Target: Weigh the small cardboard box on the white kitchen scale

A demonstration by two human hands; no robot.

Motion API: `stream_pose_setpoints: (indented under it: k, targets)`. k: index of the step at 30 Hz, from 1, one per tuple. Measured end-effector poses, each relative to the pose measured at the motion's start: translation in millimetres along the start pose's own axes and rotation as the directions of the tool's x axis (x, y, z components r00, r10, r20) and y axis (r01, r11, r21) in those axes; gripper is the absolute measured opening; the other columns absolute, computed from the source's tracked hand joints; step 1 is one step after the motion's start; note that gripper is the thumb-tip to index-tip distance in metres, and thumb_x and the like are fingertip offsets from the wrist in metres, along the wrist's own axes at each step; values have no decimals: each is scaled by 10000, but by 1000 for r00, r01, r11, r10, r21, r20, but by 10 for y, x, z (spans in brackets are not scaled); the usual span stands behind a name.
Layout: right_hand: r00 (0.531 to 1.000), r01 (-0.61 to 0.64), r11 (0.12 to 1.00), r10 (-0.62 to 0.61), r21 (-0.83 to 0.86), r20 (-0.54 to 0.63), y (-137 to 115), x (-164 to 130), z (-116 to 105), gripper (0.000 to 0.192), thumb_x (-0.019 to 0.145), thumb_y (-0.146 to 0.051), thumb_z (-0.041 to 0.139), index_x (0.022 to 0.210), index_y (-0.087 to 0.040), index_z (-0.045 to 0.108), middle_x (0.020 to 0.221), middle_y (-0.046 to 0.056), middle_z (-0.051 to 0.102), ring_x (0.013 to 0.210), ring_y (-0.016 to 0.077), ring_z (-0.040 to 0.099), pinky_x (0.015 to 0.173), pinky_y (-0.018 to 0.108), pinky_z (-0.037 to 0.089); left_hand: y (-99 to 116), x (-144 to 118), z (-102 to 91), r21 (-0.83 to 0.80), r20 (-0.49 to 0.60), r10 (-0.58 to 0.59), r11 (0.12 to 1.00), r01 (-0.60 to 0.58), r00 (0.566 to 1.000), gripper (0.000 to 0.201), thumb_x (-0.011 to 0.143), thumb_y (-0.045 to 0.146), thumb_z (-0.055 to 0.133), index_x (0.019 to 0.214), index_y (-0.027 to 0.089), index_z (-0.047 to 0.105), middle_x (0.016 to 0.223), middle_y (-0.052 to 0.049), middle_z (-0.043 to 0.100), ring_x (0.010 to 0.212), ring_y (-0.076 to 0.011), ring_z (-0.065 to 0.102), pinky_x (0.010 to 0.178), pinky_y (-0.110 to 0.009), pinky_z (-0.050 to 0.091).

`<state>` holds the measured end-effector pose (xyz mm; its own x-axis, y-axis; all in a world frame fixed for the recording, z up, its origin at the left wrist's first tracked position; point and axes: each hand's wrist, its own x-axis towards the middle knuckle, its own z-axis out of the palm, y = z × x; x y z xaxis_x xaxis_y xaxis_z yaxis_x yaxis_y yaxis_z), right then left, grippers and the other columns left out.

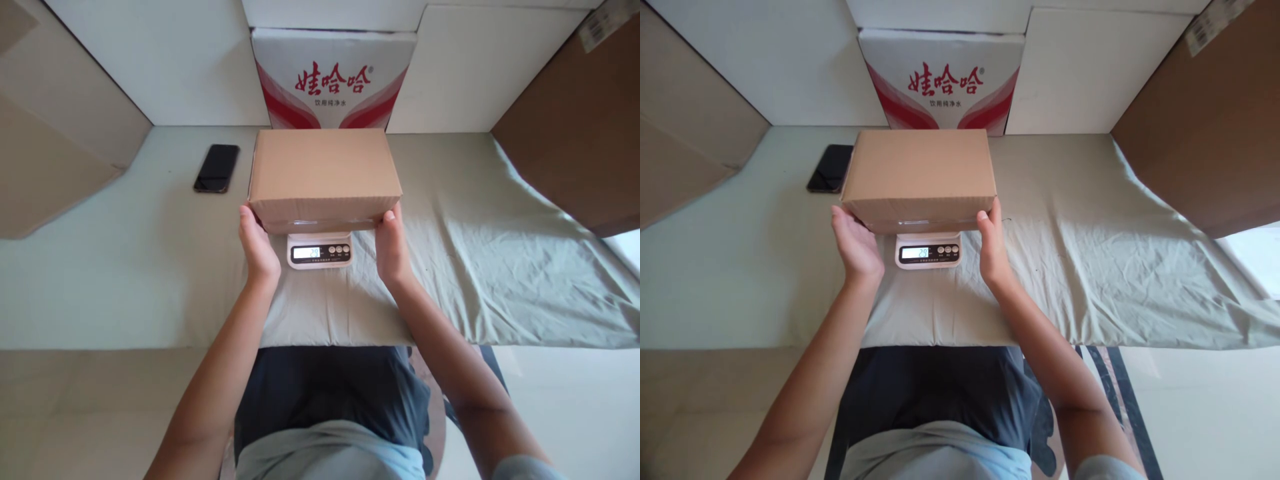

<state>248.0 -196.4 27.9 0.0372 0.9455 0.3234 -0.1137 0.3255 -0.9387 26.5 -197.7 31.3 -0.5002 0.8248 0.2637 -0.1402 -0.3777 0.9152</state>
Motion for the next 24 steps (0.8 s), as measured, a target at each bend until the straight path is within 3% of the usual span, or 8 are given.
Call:
stream_pose_setpoints:
  k: [8,16,24]
  targets:
    - [997,-53,997,55,48,-50,-55,-44,-12,730,1001,-814,566,1640,-464,527,1874,-64,421,1833,308,232,1533,609,183,-8,77,-127,13,-10,-47,999,47,999,977,996,1011,263,1476,260,665,1689,-155,619,1658,-376,522,1361,-508,452]
    - [989,-68,994,79,89,-127,-61,-23,14,780,981,-828,541,1654,-435,507,1888,-45,406,1825,309,265,1528,628,189,-1,93,-102,6,-54,-76,997,76,996,1033,986,1011,219,1565,239,590,1811,-162,497,1716,-338,451,1405,-467,403]
    - [983,-90,990,105,105,-148,-28,71,-87,873,934,-884,535,1657,-395,504,1884,-6,410,1821,297,287,1529,586,220,-68,149,-182,19,-40,-71,997,72,997,972,1003,999,221,1618,343,591,1859,-52,454,1775,-294,350,1453,-434,311]
